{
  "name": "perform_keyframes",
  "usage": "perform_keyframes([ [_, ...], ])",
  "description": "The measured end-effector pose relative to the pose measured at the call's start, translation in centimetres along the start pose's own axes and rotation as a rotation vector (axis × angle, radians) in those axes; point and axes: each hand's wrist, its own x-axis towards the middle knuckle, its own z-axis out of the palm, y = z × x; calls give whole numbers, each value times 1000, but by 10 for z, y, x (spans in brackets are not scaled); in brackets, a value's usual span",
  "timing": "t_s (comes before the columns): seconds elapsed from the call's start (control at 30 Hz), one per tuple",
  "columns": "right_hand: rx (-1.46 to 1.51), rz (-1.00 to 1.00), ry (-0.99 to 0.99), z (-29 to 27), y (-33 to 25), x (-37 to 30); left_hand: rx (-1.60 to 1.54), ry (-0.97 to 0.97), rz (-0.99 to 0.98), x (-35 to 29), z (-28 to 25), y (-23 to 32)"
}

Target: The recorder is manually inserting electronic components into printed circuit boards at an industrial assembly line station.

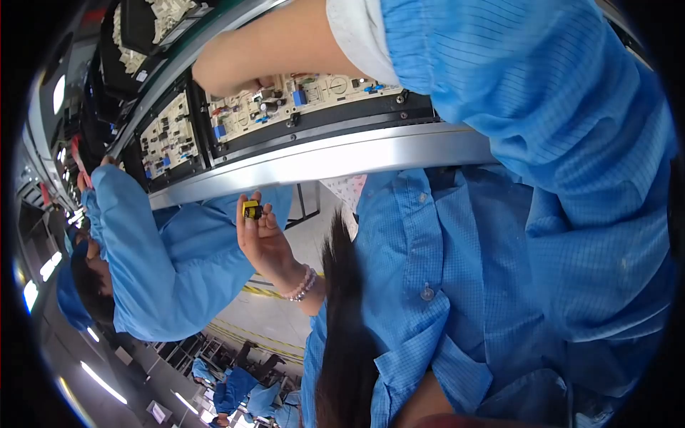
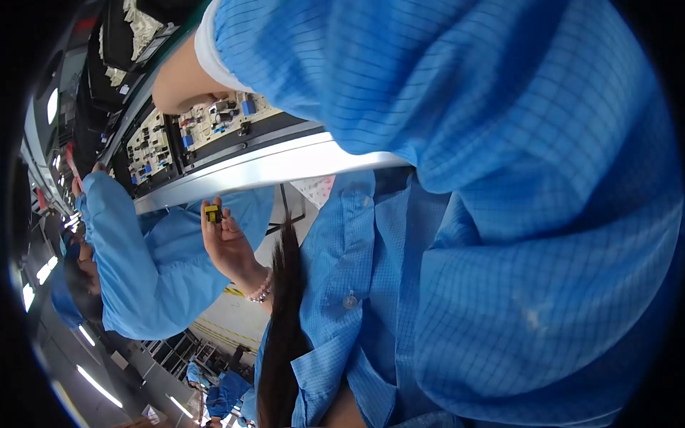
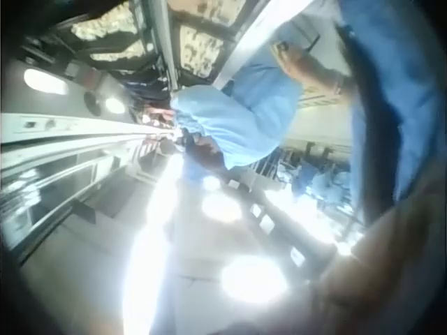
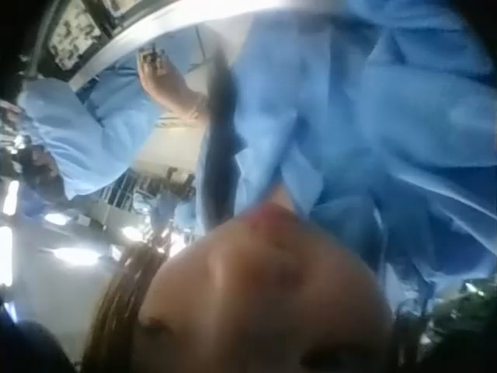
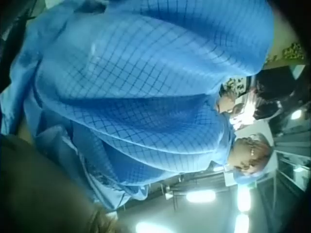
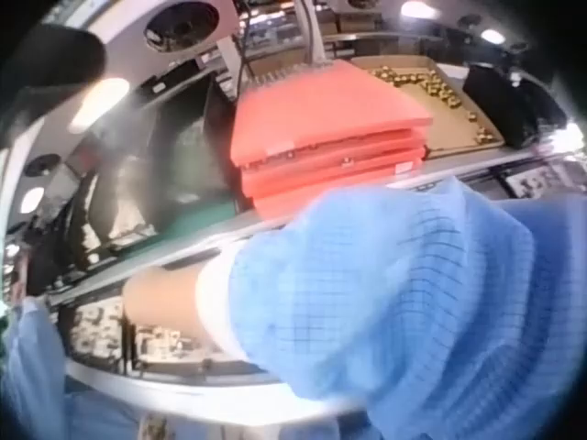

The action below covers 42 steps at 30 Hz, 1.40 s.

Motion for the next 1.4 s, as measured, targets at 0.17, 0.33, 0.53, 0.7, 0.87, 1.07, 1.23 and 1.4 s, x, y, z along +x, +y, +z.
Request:
perform_keyframes([
  [0.17,-11,45,-97,1,2,-9,-180,-8,3,-8,27,10],
  [0.33,1,69,-193,-9,-2,-8,-183,-133,2,-18,0,13],
  [0.53,52,268,-174,-13,-4,-9,30,13,-97,-19,-4,15],
  [0.7,-238,-84,-214,2,18,13,30,-18,-31,-14,3,10],
  [0.87,-199,37,-245,-7,2,9,-25,-131,6,3,3,22],
  [1.07,-83,359,-104,-80,-20,-63,-227,-191,-122,23,17,34],
  [1.23,115,-58,215,-99,35,-137,-51,-266,-110,36,30,44],
  [1.4,187,166,152,-118,45,-172,155,-348,-29,41,35,51],
])
